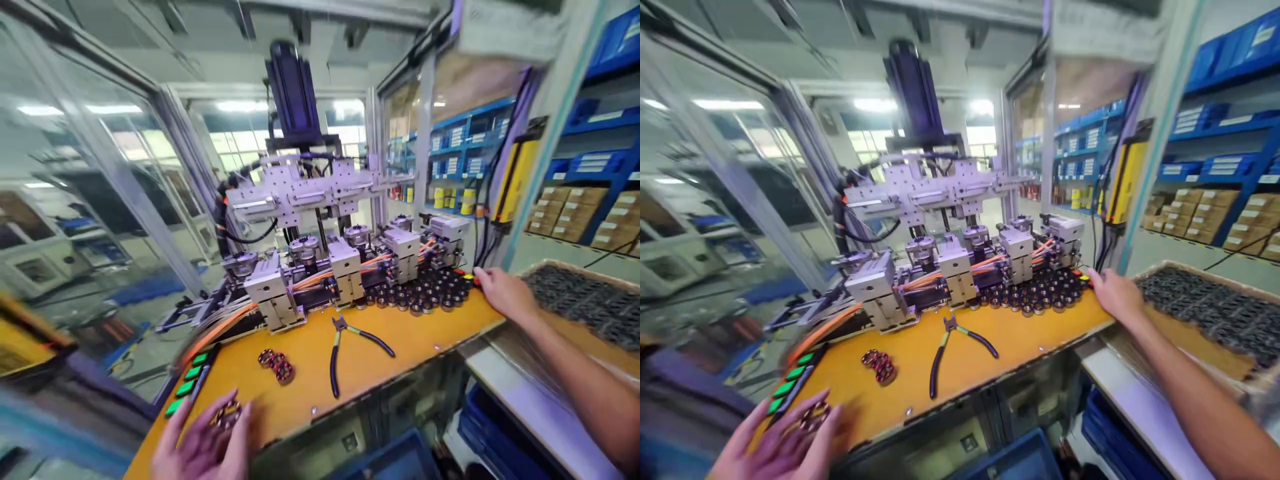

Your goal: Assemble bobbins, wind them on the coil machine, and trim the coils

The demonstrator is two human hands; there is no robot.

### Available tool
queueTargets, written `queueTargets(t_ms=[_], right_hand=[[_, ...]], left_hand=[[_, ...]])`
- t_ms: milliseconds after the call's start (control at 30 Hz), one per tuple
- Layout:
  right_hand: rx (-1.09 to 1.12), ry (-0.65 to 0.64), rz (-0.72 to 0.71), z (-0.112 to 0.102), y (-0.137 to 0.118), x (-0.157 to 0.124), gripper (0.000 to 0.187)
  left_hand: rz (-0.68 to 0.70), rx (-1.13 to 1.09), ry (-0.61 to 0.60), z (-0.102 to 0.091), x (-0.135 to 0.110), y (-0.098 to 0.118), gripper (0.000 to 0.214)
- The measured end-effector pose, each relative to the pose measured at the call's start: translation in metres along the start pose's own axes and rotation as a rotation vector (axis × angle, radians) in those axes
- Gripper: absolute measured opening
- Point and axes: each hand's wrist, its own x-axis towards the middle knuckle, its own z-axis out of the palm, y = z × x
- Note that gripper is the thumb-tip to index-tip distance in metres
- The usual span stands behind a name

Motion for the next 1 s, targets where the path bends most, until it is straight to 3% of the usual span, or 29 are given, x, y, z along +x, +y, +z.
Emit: queueTargets(t_ms=[200, 333, 433, 533, 667, 833, 933, 1000], right_hand=[[0.219, 0.027, -0.048, -0.023, -0.01, -0.021, 0.035], [0.38, 0.039, -0.111, -0.04, 0.002, -0.038, 0.034], [0.472, 0.085, -0.199, -0.045, 0.015, -0.063, 0.034], [0.582, 0.144, -0.383, -0.05, 0.016, -0.106, 0.033], [0.764, 0.14, -0.76, -0.07, 0.001, -0.183, 0.026], [0.921, -0.037, -1.264, -0.123, -0.03, -0.271, 0.031], [1.063, -0.171, -1.687, -0.146, -0.047, -0.311, 0.039], [0.988, -0.228, -1.859, -0.15, -0.052, -0.33, 0.037]], left_hand=[[0.119, -0.107, -0.06, -0.011, 0.009, 0.082, 0.082], [0.187, -0.018, -0.072, -0.036, 0.013, 0.131, 0.075], [0.234, 0.029, -0.041, -0.059, -0.002, 0.154, 0.073], [0.251, 0.037, -0.018, -0.077, -0.035, 0.159, 0.074], [0.259, -0.02, -0.067, -0.092, -0.108, 0.154, 0.071], [0.226, -0.084, -0.171, -0.111, -0.207, 0.157, 0.069], [0.232, -0.081, -0.168, -0.123, -0.247, 0.164, 0.063], [0.253, -0.072, -0.161, -0.128, -0.264, 0.166, 0.062]])
